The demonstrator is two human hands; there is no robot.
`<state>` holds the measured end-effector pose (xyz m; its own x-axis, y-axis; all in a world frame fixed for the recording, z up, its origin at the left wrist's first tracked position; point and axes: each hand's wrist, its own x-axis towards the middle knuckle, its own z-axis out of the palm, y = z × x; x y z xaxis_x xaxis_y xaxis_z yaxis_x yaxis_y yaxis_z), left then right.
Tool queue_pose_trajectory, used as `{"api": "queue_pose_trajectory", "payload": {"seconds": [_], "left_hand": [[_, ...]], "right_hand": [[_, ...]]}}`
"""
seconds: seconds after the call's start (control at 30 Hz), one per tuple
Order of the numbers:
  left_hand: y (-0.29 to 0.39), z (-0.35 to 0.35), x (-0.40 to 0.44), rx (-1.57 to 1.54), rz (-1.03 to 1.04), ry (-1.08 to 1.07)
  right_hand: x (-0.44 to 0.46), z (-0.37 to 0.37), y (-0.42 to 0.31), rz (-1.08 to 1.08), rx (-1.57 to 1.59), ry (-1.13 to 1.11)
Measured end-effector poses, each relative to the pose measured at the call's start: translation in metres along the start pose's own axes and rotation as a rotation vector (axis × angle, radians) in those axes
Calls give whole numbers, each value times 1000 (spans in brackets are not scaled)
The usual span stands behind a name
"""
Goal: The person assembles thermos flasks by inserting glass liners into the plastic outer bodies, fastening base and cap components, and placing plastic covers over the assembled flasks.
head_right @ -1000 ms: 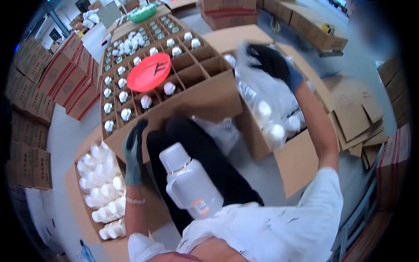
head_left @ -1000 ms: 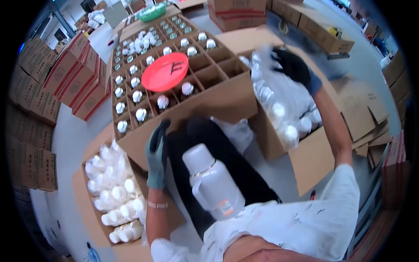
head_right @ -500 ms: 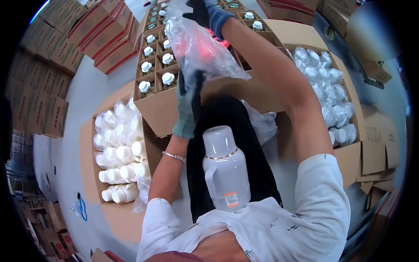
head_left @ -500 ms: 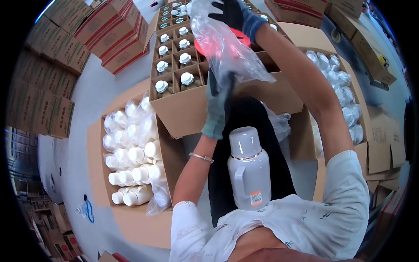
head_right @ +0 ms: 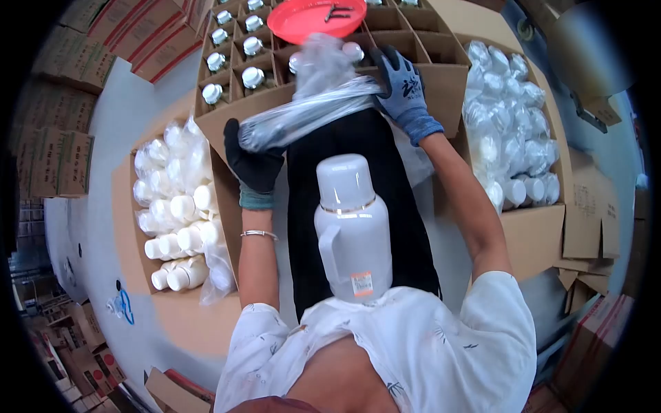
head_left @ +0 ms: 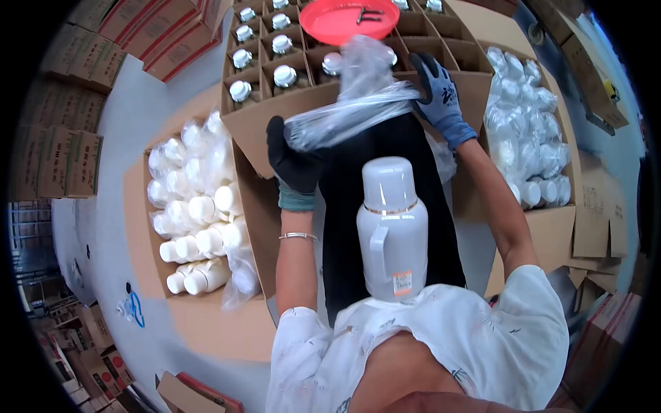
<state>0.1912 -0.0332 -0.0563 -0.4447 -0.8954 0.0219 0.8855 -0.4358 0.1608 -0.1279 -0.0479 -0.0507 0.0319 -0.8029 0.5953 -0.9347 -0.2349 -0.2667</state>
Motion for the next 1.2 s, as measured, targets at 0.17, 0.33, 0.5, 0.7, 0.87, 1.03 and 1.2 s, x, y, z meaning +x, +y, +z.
{"api": "queue_pose_trajectory", "payload": {"seconds": [0.17,0.33,0.5,0.7,0.87,1.03,1.2], "left_hand": [[-5,-45,-89,884,25,174],[-18,50,-136,1196,-454,-388],[-40,43,-206,1735,-568,-901],[0,75,-183,1315,-423,169],[-62,83,-181,2533,-50,24],[34,16,-274,2786,37,-455],[72,11,-389,1396,21,850]], "right_hand": [[-90,-12,-4,234,533,-34],[-179,-84,-81,32,63,3],[-291,-81,-94,96,134,-89],[-285,-157,-106,-93,213,-491],[-291,-166,-98,-312,245,-576],[-255,-150,-128,-36,688,-757],[-145,-67,-232,-587,1063,-873]]}}
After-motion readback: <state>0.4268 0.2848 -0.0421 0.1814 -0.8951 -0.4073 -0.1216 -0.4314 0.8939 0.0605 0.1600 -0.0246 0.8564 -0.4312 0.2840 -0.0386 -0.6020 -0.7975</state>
